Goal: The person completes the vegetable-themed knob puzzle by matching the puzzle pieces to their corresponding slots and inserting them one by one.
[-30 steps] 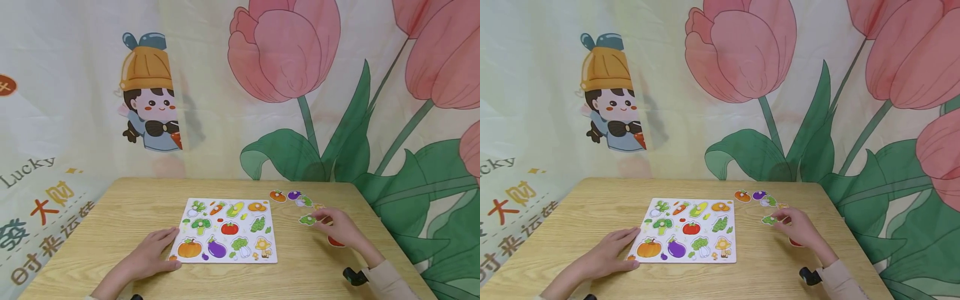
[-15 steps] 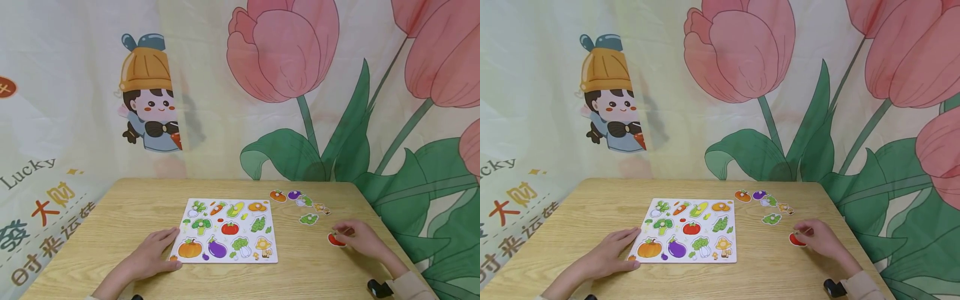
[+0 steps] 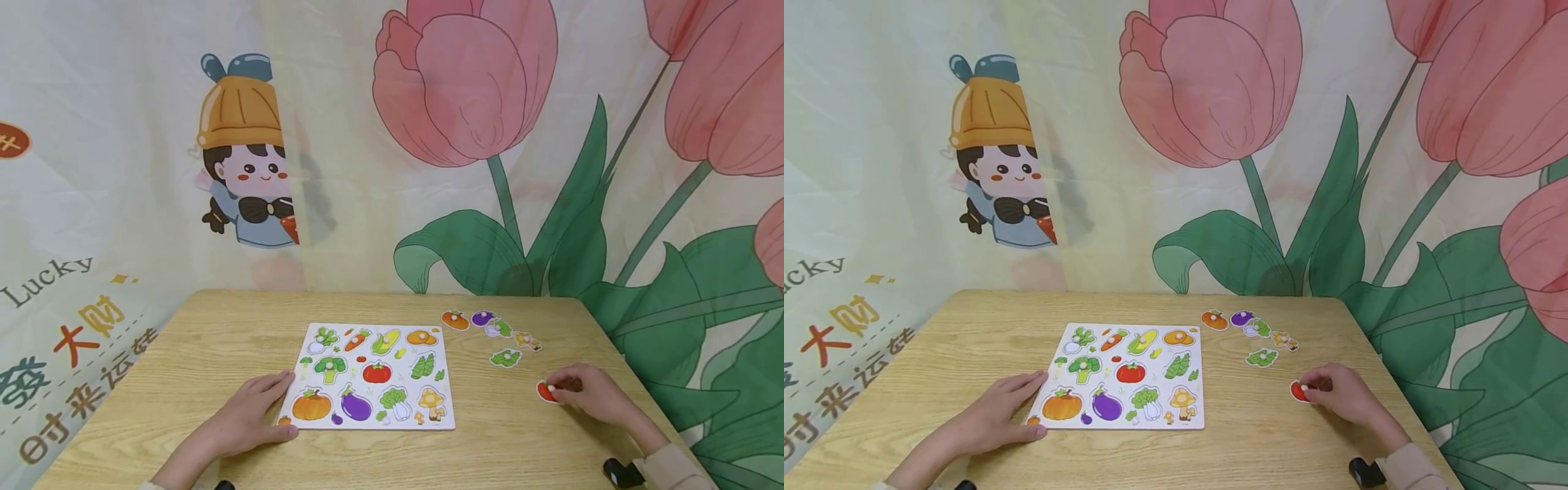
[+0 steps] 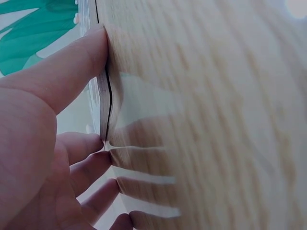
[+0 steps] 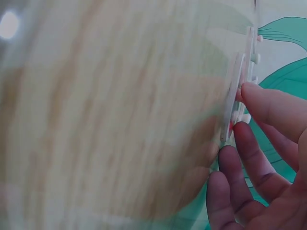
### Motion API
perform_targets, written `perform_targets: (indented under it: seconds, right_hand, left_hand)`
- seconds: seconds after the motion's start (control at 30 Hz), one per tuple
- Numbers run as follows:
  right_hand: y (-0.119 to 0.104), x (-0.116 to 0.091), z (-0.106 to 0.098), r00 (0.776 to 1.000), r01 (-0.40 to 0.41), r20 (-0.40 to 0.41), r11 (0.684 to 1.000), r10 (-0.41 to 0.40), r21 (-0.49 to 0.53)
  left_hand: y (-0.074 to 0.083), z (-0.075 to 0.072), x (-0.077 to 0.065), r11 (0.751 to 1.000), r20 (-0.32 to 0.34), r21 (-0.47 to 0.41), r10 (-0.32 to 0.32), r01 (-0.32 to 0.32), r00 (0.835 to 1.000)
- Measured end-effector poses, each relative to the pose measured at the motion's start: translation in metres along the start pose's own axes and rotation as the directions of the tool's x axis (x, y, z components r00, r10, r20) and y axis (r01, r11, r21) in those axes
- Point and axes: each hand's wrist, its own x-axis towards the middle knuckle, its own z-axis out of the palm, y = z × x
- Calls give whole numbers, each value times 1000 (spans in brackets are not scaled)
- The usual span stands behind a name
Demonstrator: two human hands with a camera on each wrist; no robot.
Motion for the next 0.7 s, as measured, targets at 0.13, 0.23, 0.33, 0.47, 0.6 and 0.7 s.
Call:
perform_targets:
  seconds: [0.13,0.23,0.33,0.47,0.6,0.7]
  right_hand:
    - [2,1,2,999,-32,-5,999,32,-3]
    - [3,1,3,998,-57,-12,998,57,11]
    - [2,1,3,998,-70,-6,997,70,32]
    - [0,2,3,994,-111,8,992,111,52]
    - [-2,3,2,991,-130,18,990,130,47]
    - [-3,3,2,994,-107,23,994,107,33]
  left_hand:
    - [0,0,0,1000,6,-3,-5,5,1000]
    - [-1,0,1,1000,12,-3,-8,8,1000]
    - [-2,1,1,1000,13,3,-7,7,1000]
    - [-2,1,1,1000,16,7,-8,8,1000]
    - [-2,0,0,1000,19,10,-9,9,1000]
    - [-2,0,0,1000,19,10,-12,11,1000]
